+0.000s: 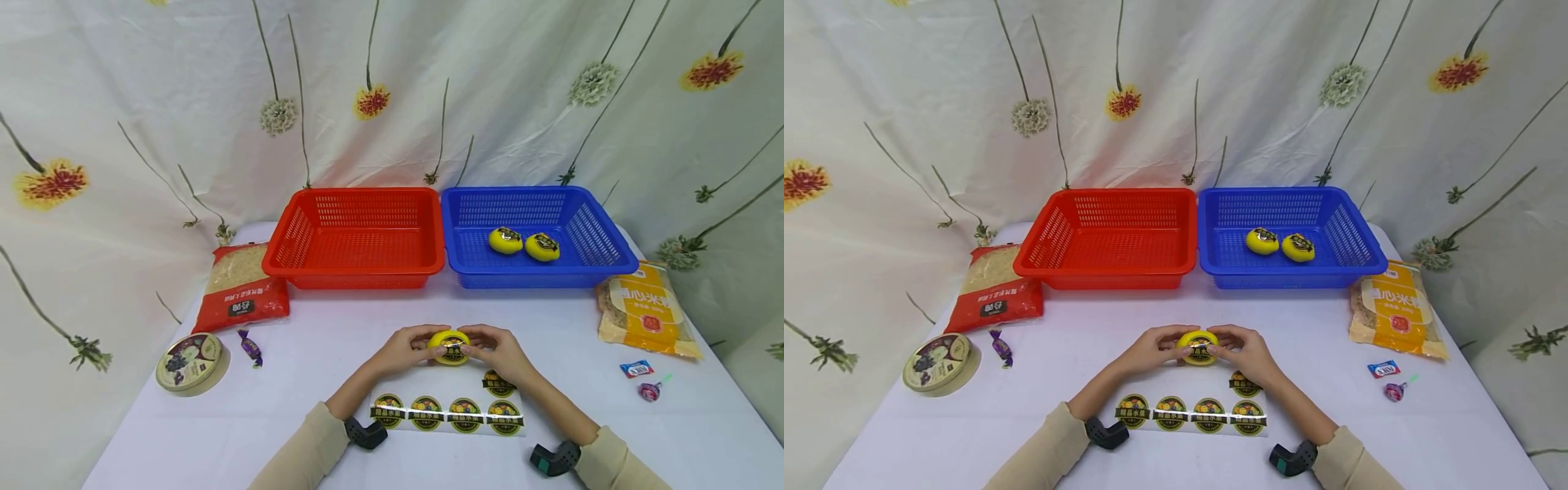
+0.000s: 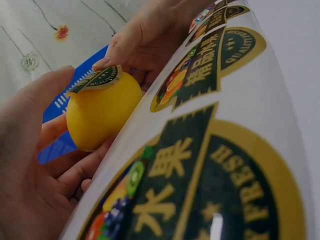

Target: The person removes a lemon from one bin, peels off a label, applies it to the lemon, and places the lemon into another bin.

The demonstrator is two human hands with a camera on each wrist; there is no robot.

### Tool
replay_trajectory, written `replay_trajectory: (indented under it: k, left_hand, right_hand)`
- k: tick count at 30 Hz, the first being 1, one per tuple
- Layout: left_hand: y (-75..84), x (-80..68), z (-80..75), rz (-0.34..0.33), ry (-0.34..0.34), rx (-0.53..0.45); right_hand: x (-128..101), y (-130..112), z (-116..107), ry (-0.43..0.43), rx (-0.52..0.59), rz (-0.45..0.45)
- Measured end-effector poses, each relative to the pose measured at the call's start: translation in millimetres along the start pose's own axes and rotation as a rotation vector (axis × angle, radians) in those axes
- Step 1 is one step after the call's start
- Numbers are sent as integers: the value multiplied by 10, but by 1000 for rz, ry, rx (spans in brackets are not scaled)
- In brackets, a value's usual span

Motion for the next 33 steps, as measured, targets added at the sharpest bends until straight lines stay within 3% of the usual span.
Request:
replay_trajectory:
  k: [5, 8, 17, 22, 28, 31, 33]
  left_hand:
    - [208, -57, -38, 33, -15, -19]
    - [246, -71, -50, 21, -23, -43]
    - [-77, 21, -9, -14, -1, -71]
    - [-101, 21, -23, -8, -2, -74]
    - [-90, 21, -25, -4, 6, -90]
    - [35, -11, -28, -3, -2, -131]
    - [122, -34, -31, 2, -12, -145]
  right_hand:
    - [14, 21, 4, -23, 24, 5]
    - [22, 28, 2, -37, 33, 12]
    - [79, 210, -33, -89, 65, -24]
    - [115, 364, -47, -113, 74, -45]
    - [97, 309, -105, -155, 92, -66]
    - [43, 128, -107, -108, 80, -157]
    - [-3, -33, -77, -45, 16, -297]
Point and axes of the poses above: each hand's wrist, its own x-axis towards the middle knuckle, its own z-axis out of the palm, y = z × x, the point moved 3 cm from there along x, towards the middle knuckle, and after that the axes turned 1 degree about z, right-handed, at the moved point
